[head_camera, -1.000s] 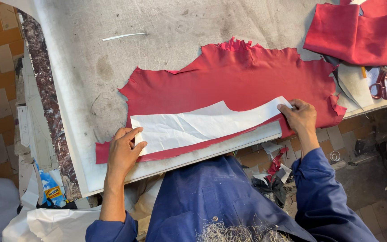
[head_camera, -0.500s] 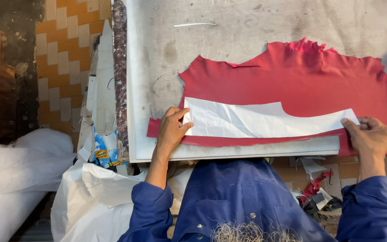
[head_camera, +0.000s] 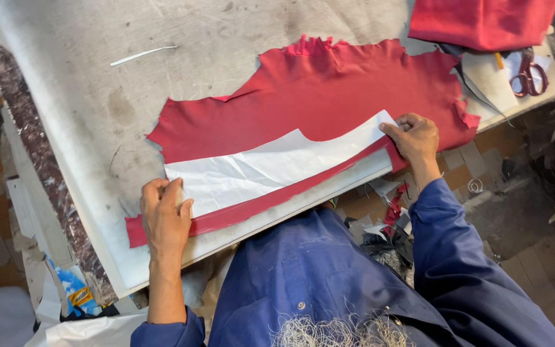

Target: The person cuts a large piece of red fabric using shears, following white chalk lines. They then place a paper pattern on the fabric, trace its outline with chalk, and cut along the traced lines to create a shaped piece.

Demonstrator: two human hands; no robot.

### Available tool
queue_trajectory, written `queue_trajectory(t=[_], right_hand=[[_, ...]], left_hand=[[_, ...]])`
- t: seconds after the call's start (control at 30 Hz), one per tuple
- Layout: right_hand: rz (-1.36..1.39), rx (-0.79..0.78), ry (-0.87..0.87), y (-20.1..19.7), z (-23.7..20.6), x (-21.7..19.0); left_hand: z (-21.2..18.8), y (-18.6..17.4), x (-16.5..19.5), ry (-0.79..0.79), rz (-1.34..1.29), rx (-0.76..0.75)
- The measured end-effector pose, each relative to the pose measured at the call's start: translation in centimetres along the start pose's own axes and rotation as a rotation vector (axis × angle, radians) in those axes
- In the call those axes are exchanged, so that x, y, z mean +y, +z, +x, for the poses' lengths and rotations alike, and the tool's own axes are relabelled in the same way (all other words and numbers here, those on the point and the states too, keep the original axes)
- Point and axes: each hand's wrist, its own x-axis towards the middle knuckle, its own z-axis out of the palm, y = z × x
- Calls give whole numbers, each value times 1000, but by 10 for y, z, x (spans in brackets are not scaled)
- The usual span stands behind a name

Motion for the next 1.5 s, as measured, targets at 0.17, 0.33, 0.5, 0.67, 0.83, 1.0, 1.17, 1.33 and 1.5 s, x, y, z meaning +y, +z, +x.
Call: queue_trajectory(t=[0.17,0.33,0.5,0.67,0.83,1.0,1.17,1.33,1.5], right_hand=[[2,-16,125,0,6,-1],[-7,21,150,4,14,-2],[-38,20,158,4,17,-2],[-156,0,53,3,18,-1],[-195,-65,7,4,16,4],[320,-152,35,26,14,2],[495,-163,39,32,12,1],[430,-159,24,23,6,-7],[-157,-20,-57,11,12,-10]], left_hand=[[10,19,17,240,84,-160],[-8,31,35,171,320,-250],[-21,36,47,125,206,-155],[-23,40,47,55,298,-173],[-19,68,62,-6,107,31],[-25,75,60,-69,97,20],[-25,68,61,-79,134,-1],[-25,70,65,-88,154,1],[-23,75,65,-82,224,4]])
